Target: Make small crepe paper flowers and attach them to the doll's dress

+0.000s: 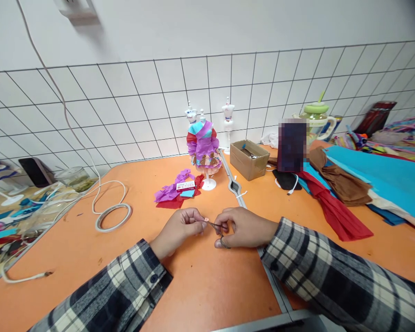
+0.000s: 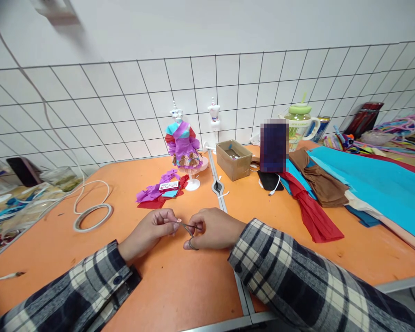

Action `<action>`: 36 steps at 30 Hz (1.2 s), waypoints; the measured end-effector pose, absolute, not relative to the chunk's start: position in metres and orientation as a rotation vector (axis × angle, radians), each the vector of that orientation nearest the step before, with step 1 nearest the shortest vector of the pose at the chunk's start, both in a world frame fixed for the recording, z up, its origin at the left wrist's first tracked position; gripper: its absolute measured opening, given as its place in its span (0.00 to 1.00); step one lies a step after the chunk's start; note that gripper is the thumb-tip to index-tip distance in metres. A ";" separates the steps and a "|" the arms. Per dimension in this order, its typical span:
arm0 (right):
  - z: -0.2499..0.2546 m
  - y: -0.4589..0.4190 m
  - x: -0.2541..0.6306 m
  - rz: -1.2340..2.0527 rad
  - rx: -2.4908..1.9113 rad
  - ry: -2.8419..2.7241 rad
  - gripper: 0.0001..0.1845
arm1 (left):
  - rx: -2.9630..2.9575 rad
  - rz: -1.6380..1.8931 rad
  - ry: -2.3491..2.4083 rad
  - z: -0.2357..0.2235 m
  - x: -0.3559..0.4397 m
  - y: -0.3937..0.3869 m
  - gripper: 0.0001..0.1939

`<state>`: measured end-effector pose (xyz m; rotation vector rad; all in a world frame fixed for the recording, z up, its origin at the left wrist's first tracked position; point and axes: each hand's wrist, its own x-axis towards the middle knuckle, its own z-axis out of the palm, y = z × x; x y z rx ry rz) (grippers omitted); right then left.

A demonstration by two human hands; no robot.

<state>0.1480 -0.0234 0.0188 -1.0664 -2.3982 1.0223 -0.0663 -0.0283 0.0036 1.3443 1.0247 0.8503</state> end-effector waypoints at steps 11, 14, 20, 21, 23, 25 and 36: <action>0.013 -0.020 0.150 1.080 -1.053 -2.357 0.09 | 1.300 0.839 1.011 0.006 -0.066 -0.029 0.11; 0.006 -0.021 0.150 1.309 -1.080 -2.285 0.10 | 1.273 0.831 1.000 0.007 -0.064 -0.031 0.12; 0.010 -0.022 0.150 1.246 -1.049 -2.403 0.11 | 1.252 0.813 0.986 0.006 -0.062 -0.032 0.11; 0.012 -0.022 0.150 1.221 -1.034 -2.427 0.14 | 1.253 0.797 0.984 0.005 -0.062 -0.032 0.11; 0.016 -0.022 0.150 1.251 -1.019 -2.434 0.17 | 1.252 0.771 0.977 0.004 -0.063 -0.031 0.10; 0.018 -0.023 0.149 1.289 -1.013 -2.412 0.17 | 1.245 0.765 0.974 0.004 -0.064 -0.030 0.10; 0.013 -0.021 0.150 1.225 -1.028 -2.336 0.14 | 1.086 0.801 0.999 0.011 -0.061 -0.031 0.11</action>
